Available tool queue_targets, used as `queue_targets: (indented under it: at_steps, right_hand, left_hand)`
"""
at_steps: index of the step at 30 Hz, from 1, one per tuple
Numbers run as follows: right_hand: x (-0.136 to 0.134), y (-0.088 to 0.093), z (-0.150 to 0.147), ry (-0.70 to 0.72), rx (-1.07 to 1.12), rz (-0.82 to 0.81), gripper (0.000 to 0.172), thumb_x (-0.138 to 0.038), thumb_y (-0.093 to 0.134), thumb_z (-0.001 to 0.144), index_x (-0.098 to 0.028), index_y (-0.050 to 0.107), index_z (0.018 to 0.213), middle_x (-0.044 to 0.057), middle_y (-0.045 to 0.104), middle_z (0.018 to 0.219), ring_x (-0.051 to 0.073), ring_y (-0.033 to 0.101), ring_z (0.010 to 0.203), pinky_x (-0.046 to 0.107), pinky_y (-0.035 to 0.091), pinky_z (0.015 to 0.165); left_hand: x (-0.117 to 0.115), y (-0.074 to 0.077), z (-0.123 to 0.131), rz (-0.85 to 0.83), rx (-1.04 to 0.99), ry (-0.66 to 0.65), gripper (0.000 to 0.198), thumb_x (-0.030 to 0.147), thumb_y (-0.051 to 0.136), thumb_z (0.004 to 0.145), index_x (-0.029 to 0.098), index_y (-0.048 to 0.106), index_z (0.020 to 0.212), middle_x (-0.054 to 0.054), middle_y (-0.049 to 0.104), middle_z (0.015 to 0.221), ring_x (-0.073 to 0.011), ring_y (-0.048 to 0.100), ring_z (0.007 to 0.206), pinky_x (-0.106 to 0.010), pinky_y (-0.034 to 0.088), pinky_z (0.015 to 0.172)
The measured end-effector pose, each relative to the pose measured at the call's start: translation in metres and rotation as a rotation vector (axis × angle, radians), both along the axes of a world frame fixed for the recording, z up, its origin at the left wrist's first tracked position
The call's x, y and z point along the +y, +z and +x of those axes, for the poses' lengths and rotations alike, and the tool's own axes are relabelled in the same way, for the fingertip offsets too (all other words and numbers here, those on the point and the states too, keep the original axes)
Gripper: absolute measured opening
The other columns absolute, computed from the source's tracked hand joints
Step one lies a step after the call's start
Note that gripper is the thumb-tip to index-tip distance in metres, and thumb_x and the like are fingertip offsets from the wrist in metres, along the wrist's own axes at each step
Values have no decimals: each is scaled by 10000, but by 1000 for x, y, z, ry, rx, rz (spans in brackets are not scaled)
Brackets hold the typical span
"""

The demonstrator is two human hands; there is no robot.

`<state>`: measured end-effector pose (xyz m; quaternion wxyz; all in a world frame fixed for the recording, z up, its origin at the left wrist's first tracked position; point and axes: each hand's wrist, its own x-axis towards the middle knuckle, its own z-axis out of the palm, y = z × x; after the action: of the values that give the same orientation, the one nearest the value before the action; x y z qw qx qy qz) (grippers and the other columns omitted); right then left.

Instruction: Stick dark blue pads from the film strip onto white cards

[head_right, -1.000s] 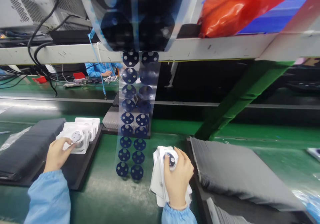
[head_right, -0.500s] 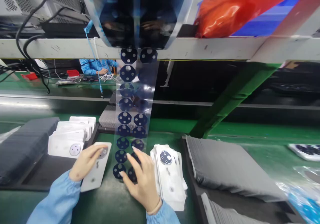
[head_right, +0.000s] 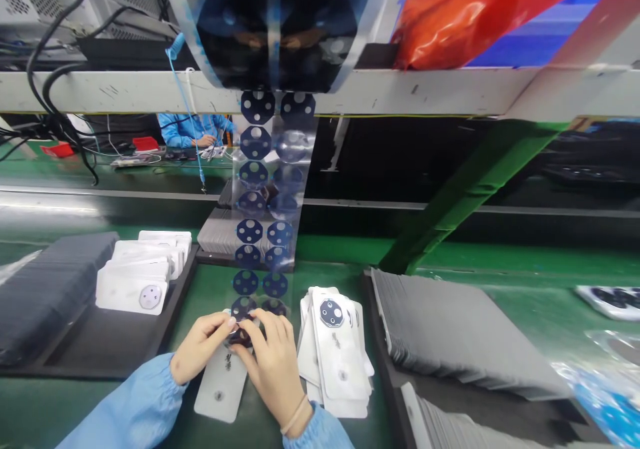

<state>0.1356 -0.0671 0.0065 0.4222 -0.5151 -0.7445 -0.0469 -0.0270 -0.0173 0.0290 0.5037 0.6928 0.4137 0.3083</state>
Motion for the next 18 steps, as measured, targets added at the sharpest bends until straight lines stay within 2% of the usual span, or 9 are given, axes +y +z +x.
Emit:
queue_targets:
  at_steps: [2,6,9,10,12,15,18]
  right_hand:
    - [0,1,-1,-2,47,-16,122,-294,560,920,-207,570,1005,90,629,962,244,592,895,403,453,789]
    - [0,0,-1,-6,90,-42,72,-262,540,926,-195,541,897,68,599,876,220,561,807,365,451,710]
    - [-1,-3,-2,-16,91,-30,136,-234,515,934,-205,519,801,49,576,804,206,548,750,346,450,672]
    - [-2,-4,-3,-34,85,-11,124,-235,514,935,-203,533,816,61,586,831,216,560,781,356,459,694]
    - [-2,-6,-3,-84,51,26,94,-246,531,931,-186,585,979,118,614,1016,262,575,958,404,468,805]
    - [-2,-6,-2,-90,-32,52,360,-239,561,921,-169,523,1272,156,565,1281,301,496,1209,461,410,973]
    - [-1,-3,-2,-21,-37,60,413,-198,566,919,-173,496,1326,144,579,1312,266,523,1224,446,417,1008]
  left_hand:
    - [-3,1,2,7,-8,13,376,418,471,928,154,612,699,-13,572,707,-158,503,706,-278,406,722]
    - [-5,0,5,-35,-52,28,317,394,528,904,159,601,704,-10,570,732,-161,510,730,-269,402,717]
    - [-4,-2,6,-104,-113,18,299,398,549,890,155,609,727,-15,580,756,-168,519,753,-271,410,724]
    - [-4,-2,6,-133,-138,17,294,401,553,888,154,617,743,-16,587,763,-169,524,760,-273,416,732]
    - [-4,-4,6,-189,-189,20,276,401,567,883,151,633,786,-22,610,790,-175,539,785,-281,427,761]
    - [-4,-5,7,-249,-260,38,258,399,592,873,151,644,825,-31,633,822,-185,562,825,-289,439,797]
    - [-5,-4,7,-241,-311,59,246,396,627,853,156,643,803,-26,632,815,-178,562,816,-283,445,797]
